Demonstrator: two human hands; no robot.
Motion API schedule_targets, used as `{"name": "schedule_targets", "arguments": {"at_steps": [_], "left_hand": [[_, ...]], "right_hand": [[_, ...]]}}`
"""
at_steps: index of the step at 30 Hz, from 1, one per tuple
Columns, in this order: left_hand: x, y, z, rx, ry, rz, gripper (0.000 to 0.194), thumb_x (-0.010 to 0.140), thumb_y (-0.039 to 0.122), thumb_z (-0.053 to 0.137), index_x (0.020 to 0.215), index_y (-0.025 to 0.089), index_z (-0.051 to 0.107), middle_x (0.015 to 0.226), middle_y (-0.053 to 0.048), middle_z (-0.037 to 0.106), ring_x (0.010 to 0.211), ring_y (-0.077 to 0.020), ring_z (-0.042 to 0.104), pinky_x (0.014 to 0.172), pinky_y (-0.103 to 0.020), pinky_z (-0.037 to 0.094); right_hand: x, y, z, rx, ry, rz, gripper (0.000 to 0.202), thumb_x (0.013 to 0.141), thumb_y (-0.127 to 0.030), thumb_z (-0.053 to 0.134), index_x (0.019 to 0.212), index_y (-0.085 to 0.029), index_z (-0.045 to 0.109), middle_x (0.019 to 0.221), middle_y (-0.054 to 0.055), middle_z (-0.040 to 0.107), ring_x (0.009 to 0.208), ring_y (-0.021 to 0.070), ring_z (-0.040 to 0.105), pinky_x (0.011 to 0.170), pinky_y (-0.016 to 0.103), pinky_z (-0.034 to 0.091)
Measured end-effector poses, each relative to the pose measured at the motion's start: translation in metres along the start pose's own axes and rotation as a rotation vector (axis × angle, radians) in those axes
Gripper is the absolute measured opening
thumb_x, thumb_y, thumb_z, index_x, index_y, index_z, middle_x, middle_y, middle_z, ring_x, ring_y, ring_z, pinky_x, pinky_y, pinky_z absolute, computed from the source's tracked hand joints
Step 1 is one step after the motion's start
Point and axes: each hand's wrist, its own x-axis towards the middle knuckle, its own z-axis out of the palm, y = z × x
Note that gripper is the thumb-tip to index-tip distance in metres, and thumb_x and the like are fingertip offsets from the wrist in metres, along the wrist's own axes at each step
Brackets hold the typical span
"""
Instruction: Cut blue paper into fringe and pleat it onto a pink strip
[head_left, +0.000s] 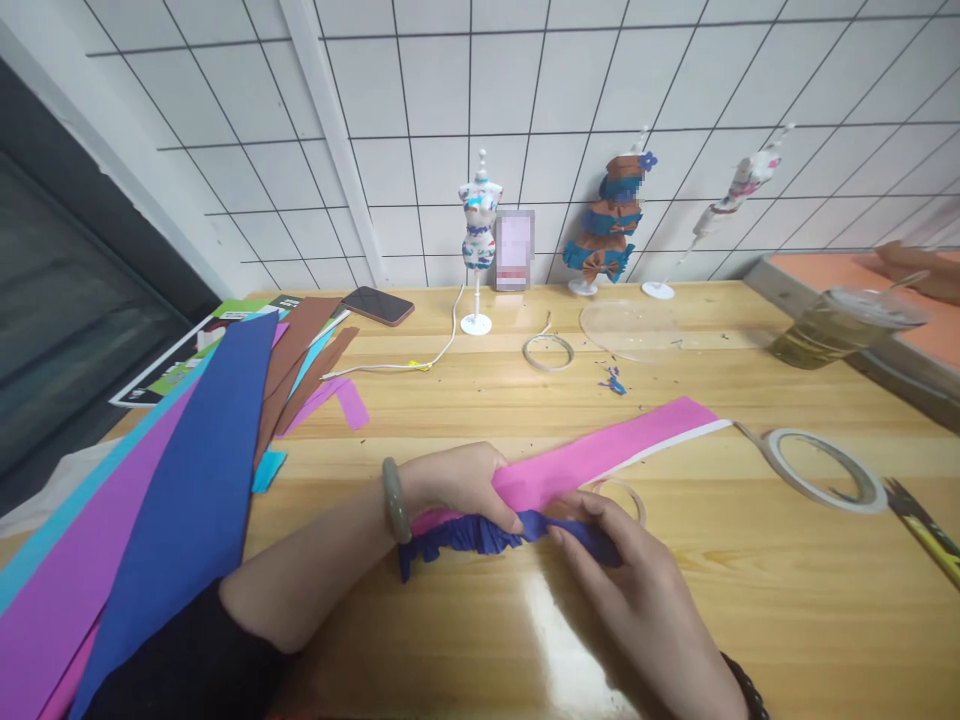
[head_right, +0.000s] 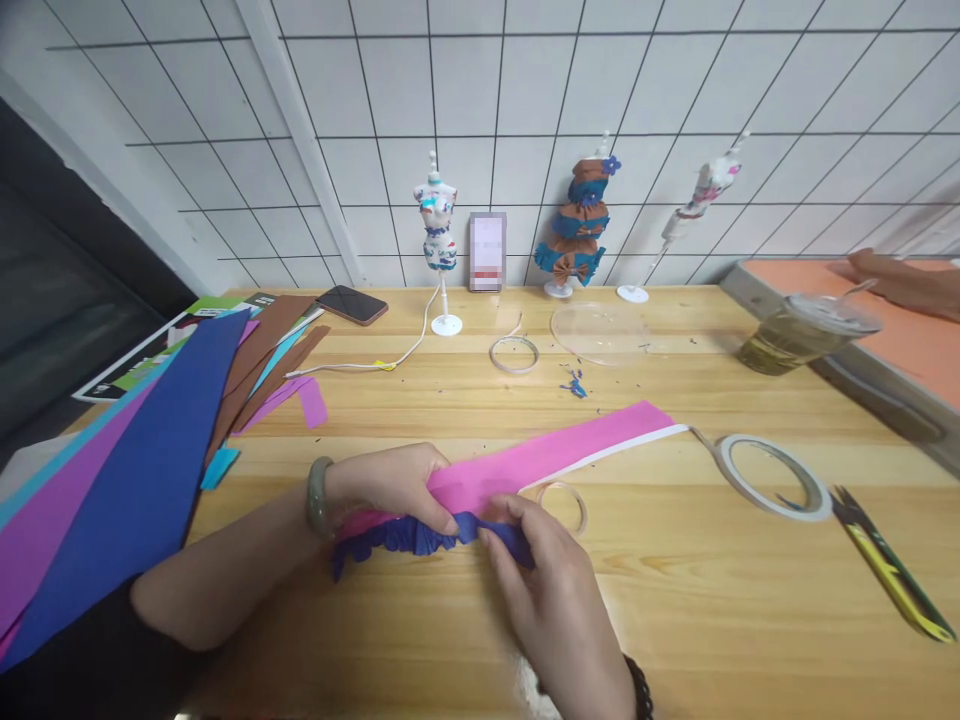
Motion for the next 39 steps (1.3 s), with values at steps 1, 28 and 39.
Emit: {"name": "schedule_targets", "arguments": {"at_steps": [1,28,39], "left_hand": [[0.000,0.000,-0.001,0.029,0.008,-0.018,0.024,0.058,0.025,0.067,0.078,0.013,0.065,0.067,0.000,0.060,0.058,-0.0117,0.054,0.050,-0.021,0.042],[0.001,-0.001,-0.002,-0.048,-0.047,0.004,0.016,0.062,0.023,0.064,0.075,0.013,0.063,0.066,0.001,0.057,0.058,-0.0094,0.053,0.053,-0.020,0.043],[0.003,-0.003,-0.004,0.038,-0.039,-0.059,0.022,0.062,0.027,0.063,0.077,0.012,0.064,0.063,-0.001,0.058,0.055,-0.0112,0.054,0.052,-0.022,0.044]], "right_hand": [[0.001,0.001,0.002,-0.027,-0.010,-0.009,0.018,0.085,-0.029,0.051,0.101,-0.022,0.054,0.095,0.007,0.065,0.088,0.0191,0.061,0.076,0.032,0.051],[-0.002,-0.012,0.013,0.078,-0.096,-0.079,0.021,0.088,-0.022,0.044,0.096,-0.022,0.063,0.089,0.006,0.067,0.081,0.0173,0.062,0.072,0.029,0.051],[0.007,-0.005,0.017,0.278,-0.138,0.243,0.024,0.085,-0.036,0.049,0.087,-0.018,0.064,0.084,0.004,0.069,0.077,0.0167,0.062,0.072,0.027,0.049]]}}
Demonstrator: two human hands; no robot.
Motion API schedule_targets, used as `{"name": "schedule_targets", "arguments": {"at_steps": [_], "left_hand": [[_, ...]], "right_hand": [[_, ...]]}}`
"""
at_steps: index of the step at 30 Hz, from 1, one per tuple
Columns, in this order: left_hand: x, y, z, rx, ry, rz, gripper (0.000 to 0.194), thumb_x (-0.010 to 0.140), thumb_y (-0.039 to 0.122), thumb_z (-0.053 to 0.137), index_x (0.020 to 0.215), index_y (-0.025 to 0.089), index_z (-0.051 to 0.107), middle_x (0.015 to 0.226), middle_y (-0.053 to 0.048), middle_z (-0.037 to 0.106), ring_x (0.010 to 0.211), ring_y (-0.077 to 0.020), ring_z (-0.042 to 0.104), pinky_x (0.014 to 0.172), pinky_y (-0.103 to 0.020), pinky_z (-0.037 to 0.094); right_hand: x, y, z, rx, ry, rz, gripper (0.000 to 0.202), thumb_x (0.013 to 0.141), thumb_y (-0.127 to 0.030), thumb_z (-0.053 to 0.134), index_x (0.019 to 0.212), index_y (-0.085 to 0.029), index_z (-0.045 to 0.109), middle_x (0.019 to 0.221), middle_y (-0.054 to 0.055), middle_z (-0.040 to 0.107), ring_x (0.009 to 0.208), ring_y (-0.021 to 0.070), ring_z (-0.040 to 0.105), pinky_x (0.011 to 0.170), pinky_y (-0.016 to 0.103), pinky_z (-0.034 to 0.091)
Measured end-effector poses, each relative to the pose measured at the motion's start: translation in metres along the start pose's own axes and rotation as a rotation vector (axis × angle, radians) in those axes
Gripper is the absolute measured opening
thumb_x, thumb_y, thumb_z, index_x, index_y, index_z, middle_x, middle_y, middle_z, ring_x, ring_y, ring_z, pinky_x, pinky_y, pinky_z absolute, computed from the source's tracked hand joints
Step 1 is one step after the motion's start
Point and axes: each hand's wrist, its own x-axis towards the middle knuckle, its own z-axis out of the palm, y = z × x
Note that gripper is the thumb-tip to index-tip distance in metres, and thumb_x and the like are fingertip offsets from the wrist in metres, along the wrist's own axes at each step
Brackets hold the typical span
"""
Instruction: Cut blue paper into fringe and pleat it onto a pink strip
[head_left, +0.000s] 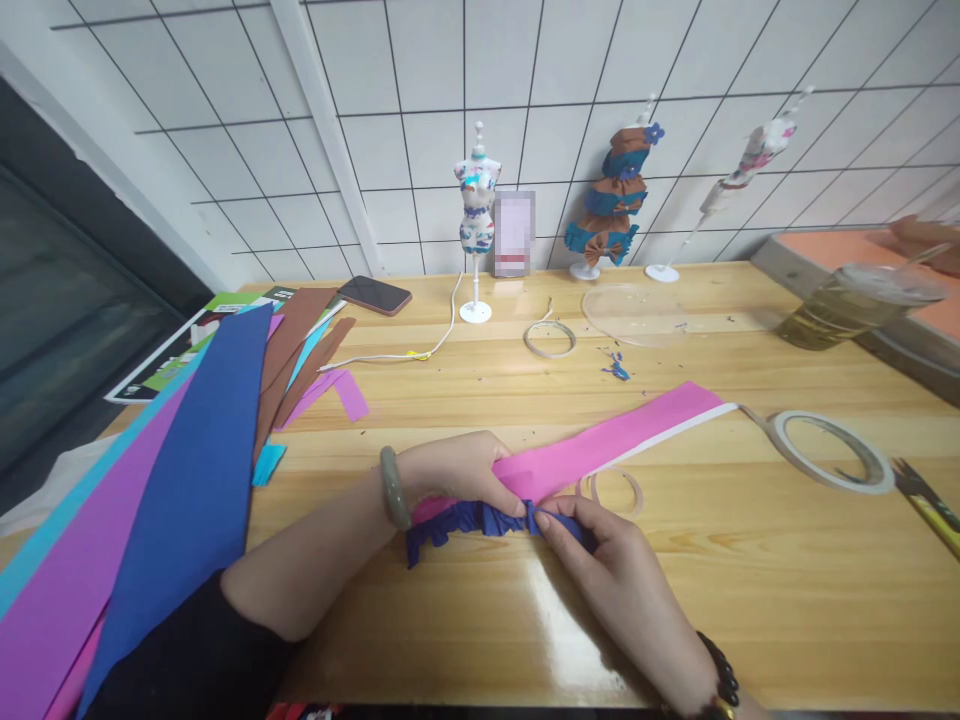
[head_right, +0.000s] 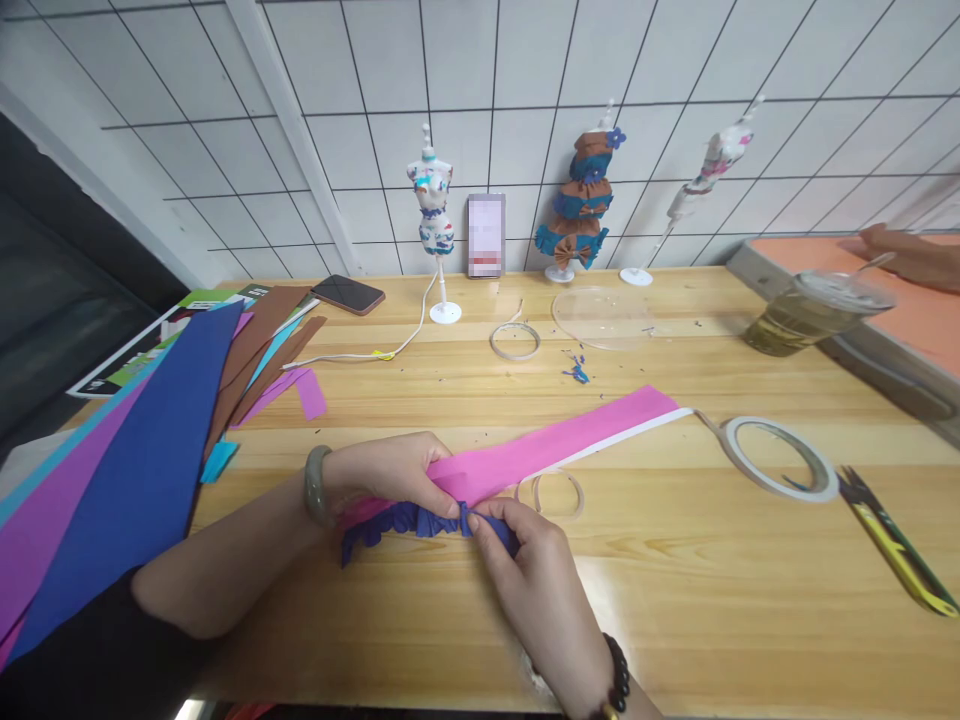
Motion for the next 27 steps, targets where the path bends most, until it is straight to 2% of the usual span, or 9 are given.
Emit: {"name": "schedule_targets", "arguments": {"at_steps": [9,16,23,27], "left_hand": [[-0.0016,0.0023,0.0008,0.006,0.021,-0.003,0.017,0.061,0.026,0.063,0.071,0.012,0.062,0.061,0.000,0.057,0.054,-0.0104,0.052,0.050,-0.021,0.042],[-0.0025,0.0011,0.0010,0.000,0.007,-0.006,0.017,0.063,0.027,0.063,0.072,0.013,0.061,0.064,-0.001,0.057,0.055,-0.0102,0.053,0.050,-0.021,0.042],[-0.0032,0.0028,0.0027,-0.012,0.020,0.025,0.025,0.064,0.035,0.064,0.076,0.013,0.062,0.063,0.000,0.057,0.055,-0.0100,0.052,0.050,-0.021,0.042],[-0.0032,0.0007,0.0025,-0.031,0.019,0.063,0.020,0.068,0.032,0.061,0.076,0.014,0.063,0.063,0.002,0.054,0.056,-0.0086,0.049,0.052,-0.020,0.040]], "right_hand": [[0.0027,-0.0019,-0.0002,-0.057,0.026,-0.016,0.023,0.085,-0.034,0.048,0.086,-0.019,0.065,0.080,0.002,0.068,0.074,0.0165,0.060,0.069,0.025,0.046],[0.0025,-0.0023,-0.0003,-0.084,0.019,-0.003,0.021,0.085,-0.032,0.048,0.090,-0.020,0.064,0.088,0.004,0.067,0.078,0.0169,0.060,0.073,0.026,0.044],[0.0035,-0.0016,0.0010,-0.076,0.024,0.017,0.018,0.085,-0.032,0.048,0.081,-0.021,0.061,0.078,0.001,0.066,0.075,0.0170,0.058,0.070,0.026,0.043],[0.0048,-0.0021,0.0006,-0.070,0.028,0.038,0.017,0.084,-0.033,0.049,0.078,-0.022,0.060,0.074,0.000,0.064,0.071,0.0156,0.056,0.067,0.025,0.042]]}}
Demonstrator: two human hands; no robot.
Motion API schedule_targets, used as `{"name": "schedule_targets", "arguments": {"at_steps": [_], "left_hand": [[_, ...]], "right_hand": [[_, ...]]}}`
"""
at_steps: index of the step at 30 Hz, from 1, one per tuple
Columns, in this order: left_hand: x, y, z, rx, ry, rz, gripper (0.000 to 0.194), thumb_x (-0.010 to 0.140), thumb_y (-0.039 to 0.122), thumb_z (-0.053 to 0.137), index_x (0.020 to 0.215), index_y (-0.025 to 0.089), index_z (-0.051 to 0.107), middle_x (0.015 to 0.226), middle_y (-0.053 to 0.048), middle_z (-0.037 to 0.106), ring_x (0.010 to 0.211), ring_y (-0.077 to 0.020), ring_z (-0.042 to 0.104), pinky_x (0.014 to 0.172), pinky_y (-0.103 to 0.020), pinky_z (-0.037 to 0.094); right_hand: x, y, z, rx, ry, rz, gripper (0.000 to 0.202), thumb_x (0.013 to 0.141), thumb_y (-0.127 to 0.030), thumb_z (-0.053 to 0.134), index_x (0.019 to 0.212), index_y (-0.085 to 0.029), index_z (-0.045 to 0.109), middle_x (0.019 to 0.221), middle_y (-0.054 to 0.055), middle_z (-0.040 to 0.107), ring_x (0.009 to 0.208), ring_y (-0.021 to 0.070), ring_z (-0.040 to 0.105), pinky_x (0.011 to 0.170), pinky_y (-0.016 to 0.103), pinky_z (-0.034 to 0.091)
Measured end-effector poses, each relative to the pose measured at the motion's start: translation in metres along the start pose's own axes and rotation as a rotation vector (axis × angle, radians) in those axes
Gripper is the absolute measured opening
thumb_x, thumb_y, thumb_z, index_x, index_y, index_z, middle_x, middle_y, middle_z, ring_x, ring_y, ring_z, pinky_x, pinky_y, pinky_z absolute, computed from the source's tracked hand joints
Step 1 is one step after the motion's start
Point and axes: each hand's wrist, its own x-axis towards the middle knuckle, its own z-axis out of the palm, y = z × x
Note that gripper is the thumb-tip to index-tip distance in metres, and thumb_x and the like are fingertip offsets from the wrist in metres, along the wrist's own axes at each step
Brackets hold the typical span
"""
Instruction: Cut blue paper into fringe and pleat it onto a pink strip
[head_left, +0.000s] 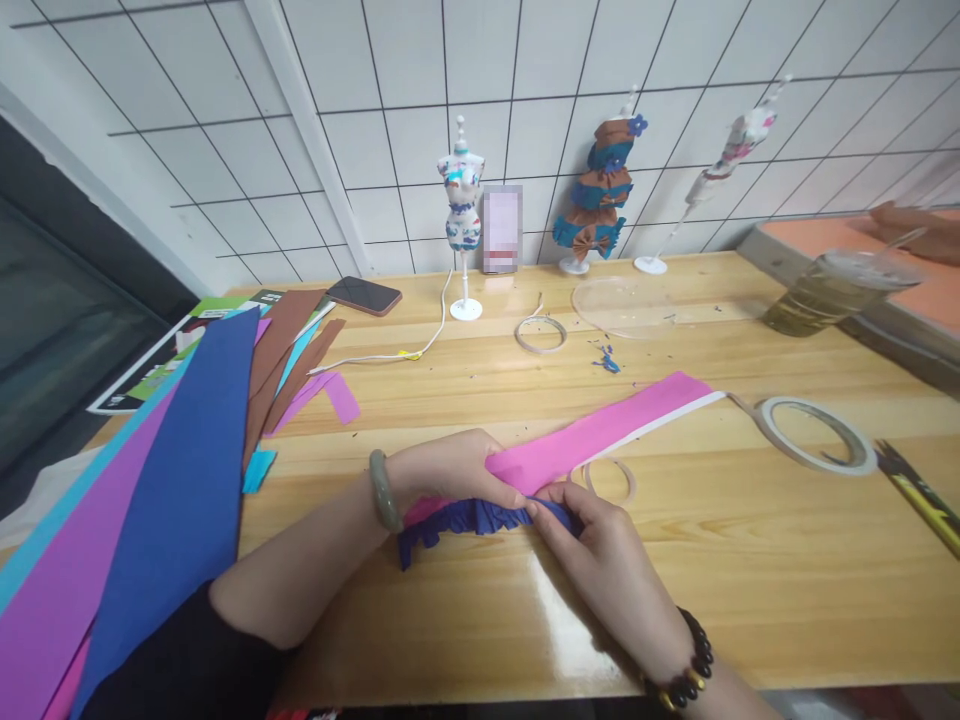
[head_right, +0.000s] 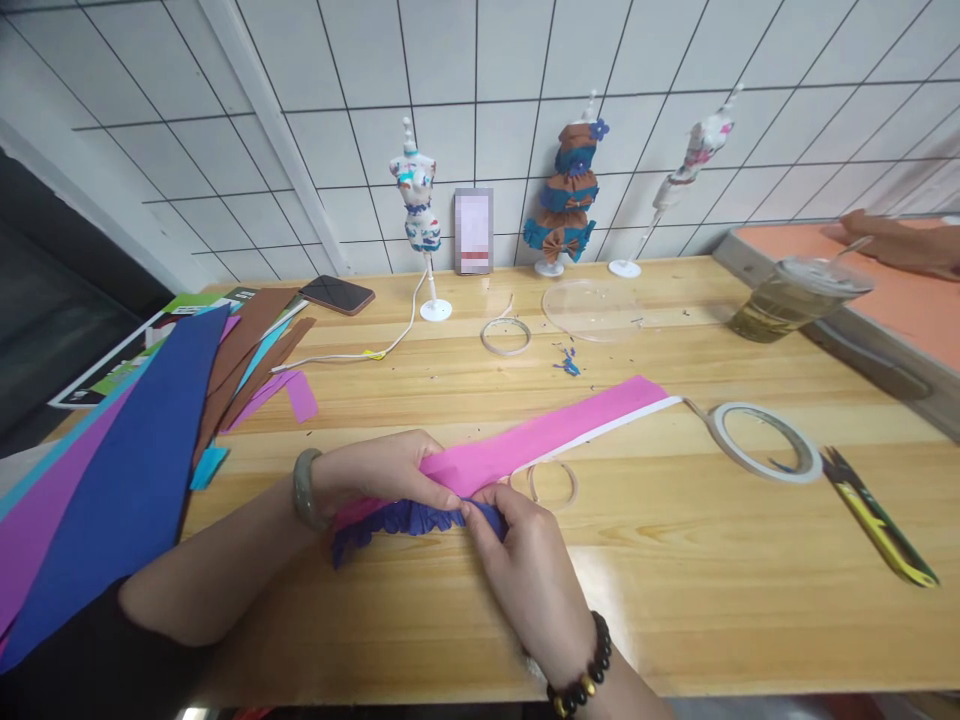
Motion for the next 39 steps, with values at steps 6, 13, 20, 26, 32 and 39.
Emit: {"name": "schedule_targets", "arguments": {"at_steps": [6,13,20,26,32,39], "left_hand": [[-0.0009,0.0002,0.0018,-0.042,0.012,-0.007,0.016,0.068,0.026,0.058,0.078,0.016,0.063,0.064,0.003,0.054,0.055,-0.0076,0.047,0.052,-0.019,0.039],[-0.0006,0.0022,0.0025,-0.029,0.033,0.023,0.019,0.067,0.023,0.058,0.083,0.014,0.064,0.065,0.002,0.055,0.057,-0.0088,0.048,0.054,-0.020,0.040],[0.0016,0.0000,-0.0007,0.009,0.041,0.024,0.016,0.065,0.025,0.061,0.076,0.013,0.063,0.064,0.002,0.056,0.058,-0.0098,0.049,0.058,-0.022,0.043],[0.0042,-0.0015,-0.0029,-0.007,-0.009,0.065,0.022,0.064,0.021,0.062,0.086,0.014,0.064,0.072,0.001,0.058,0.063,-0.0101,0.051,0.062,-0.022,0.043],[-0.0005,-0.0003,0.0000,-0.092,-0.067,0.078,0.023,0.070,0.023,0.059,0.091,0.014,0.064,0.074,0.000,0.058,0.063,-0.0096,0.050,0.062,-0.022,0.042],[-0.0041,0.0063,0.0033,-0.109,-0.056,0.076,0.023,0.070,0.025,0.061,0.091,0.016,0.063,0.075,0.001,0.058,0.064,-0.0091,0.050,0.060,-0.020,0.041]], "right_hand": [[0.0001,0.0033,-0.0019,0.065,-0.028,0.002,0.018,0.085,-0.033,0.049,0.077,-0.021,0.059,0.073,-0.001,0.062,0.071,0.0143,0.055,0.067,0.024,0.041],[0.0035,0.0041,-0.0012,0.099,-0.040,0.009,0.020,0.085,-0.033,0.047,0.075,-0.020,0.058,0.073,-0.001,0.063,0.070,0.0142,0.054,0.066,0.024,0.041],[0.0055,0.0055,-0.0012,0.087,-0.013,0.050,0.019,0.083,-0.033,0.049,0.076,-0.019,0.061,0.074,0.000,0.064,0.070,0.0145,0.056,0.065,0.024,0.041],[0.0023,0.0079,-0.0006,0.091,-0.037,0.053,0.020,0.083,-0.033,0.049,0.075,-0.018,0.060,0.071,0.001,0.063,0.067,0.0143,0.054,0.061,0.024,0.042],[-0.0008,0.0075,-0.0011,0.124,-0.035,0.020,0.020,0.084,-0.033,0.048,0.077,-0.018,0.060,0.073,0.001,0.063,0.069,0.0148,0.055,0.063,0.025,0.043],[0.0004,0.0052,-0.0010,0.115,-0.014,-0.016,0.020,0.085,-0.032,0.047,0.076,-0.019,0.058,0.071,0.000,0.061,0.067,0.0136,0.053,0.064,0.025,0.042]]}}
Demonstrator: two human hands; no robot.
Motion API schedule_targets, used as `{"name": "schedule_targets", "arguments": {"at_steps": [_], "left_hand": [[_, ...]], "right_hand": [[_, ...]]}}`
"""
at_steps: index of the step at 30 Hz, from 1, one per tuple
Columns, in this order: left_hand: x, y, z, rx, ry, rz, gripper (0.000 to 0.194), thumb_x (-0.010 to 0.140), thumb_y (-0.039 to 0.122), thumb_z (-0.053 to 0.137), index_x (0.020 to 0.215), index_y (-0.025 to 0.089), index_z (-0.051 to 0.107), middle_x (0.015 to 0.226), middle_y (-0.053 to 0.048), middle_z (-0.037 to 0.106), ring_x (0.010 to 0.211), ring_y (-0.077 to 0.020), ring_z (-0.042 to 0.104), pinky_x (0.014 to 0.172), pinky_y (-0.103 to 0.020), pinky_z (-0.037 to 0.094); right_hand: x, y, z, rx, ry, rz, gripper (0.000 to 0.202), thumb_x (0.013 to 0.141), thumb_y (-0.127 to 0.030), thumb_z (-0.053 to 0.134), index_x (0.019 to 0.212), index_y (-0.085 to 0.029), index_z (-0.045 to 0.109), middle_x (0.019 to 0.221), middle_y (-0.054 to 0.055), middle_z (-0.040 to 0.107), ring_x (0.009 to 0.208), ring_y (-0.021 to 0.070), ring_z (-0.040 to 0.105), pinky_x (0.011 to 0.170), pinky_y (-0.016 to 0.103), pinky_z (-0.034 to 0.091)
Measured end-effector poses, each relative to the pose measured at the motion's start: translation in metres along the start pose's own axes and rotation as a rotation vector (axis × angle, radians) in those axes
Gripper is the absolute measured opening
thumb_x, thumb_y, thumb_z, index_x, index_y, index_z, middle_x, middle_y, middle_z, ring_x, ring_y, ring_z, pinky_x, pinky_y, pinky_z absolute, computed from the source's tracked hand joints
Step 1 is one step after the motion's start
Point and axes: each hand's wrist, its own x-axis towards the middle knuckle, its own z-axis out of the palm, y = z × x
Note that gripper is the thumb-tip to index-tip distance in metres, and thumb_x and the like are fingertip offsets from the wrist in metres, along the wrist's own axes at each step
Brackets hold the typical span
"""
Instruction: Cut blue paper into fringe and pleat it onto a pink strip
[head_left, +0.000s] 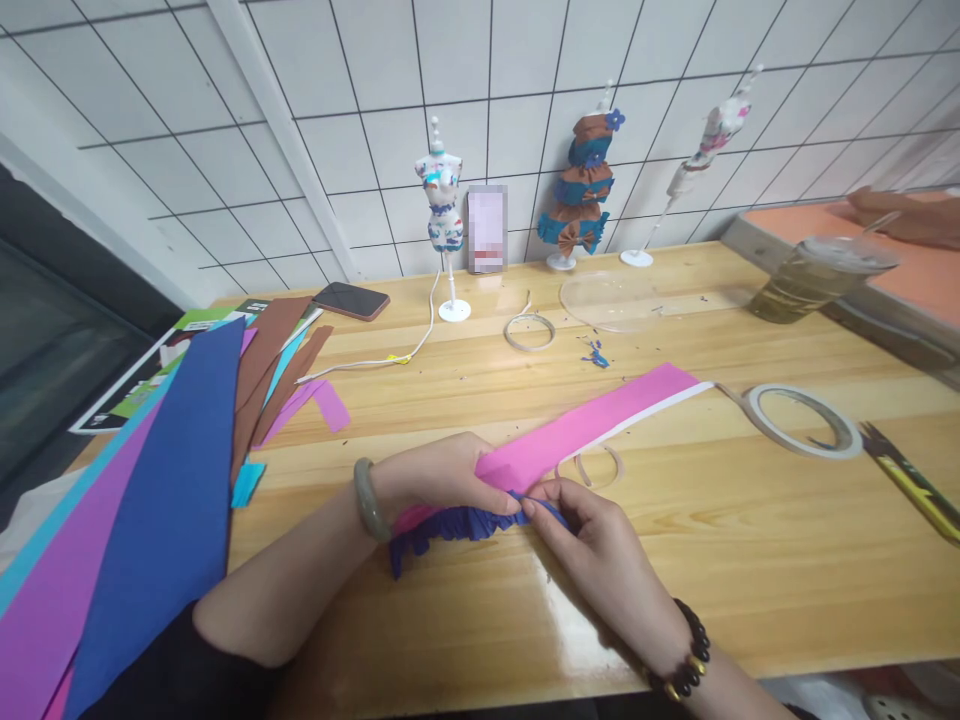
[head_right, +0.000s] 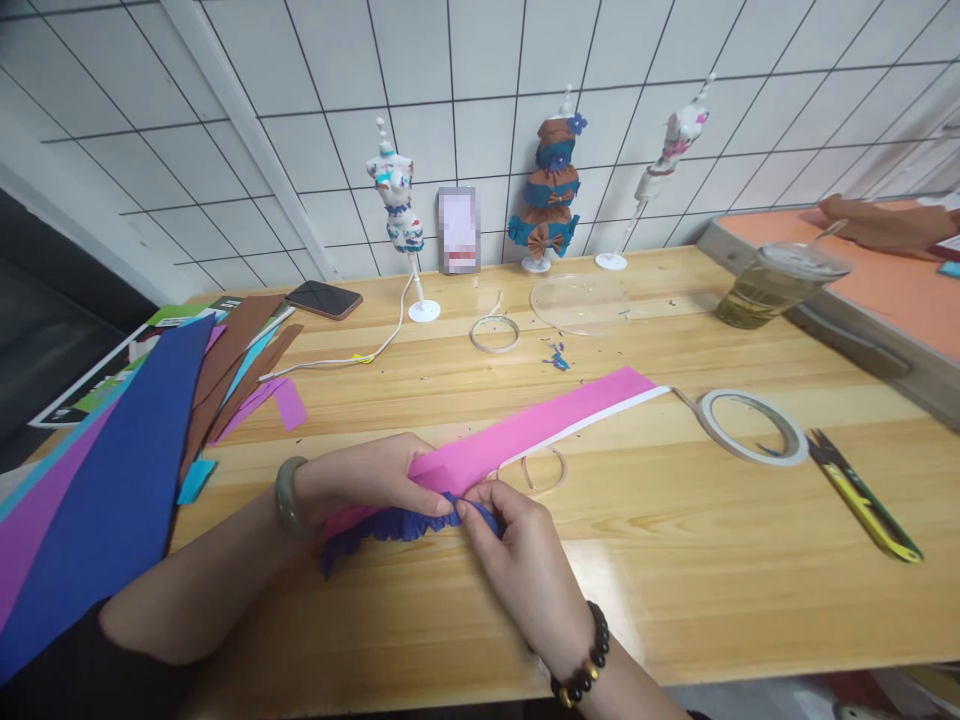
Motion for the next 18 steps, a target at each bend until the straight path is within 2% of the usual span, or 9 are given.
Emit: {"name": "schedule_targets", "arguments": {"at_steps": [11,18], "left_hand": [[0.0038,-0.0055,0.0013,0.060,0.070,-0.076,0.022,0.069,0.031,0.059,0.079,0.012,0.063,0.059,0.002,0.052,0.053,-0.0091,0.047,0.051,-0.020,0.039],[0.0011,-0.0001,0.0051,0.016,0.086,-0.090,0.021,0.067,0.030,0.060,0.077,0.012,0.062,0.060,0.002,0.053,0.053,-0.0088,0.047,0.051,-0.020,0.040]], "right_hand": [[0.0014,0.0007,-0.0002,-0.049,0.027,-0.025,0.018,0.085,-0.030,0.047,0.075,-0.019,0.058,0.069,0.000,0.060,0.066,0.0137,0.053,0.063,0.025,0.042],[-0.0035,0.0010,-0.0034,-0.075,0.044,-0.006,0.021,0.086,-0.032,0.046,0.072,-0.019,0.055,0.067,0.000,0.058,0.064,0.0138,0.052,0.060,0.026,0.042]]}}
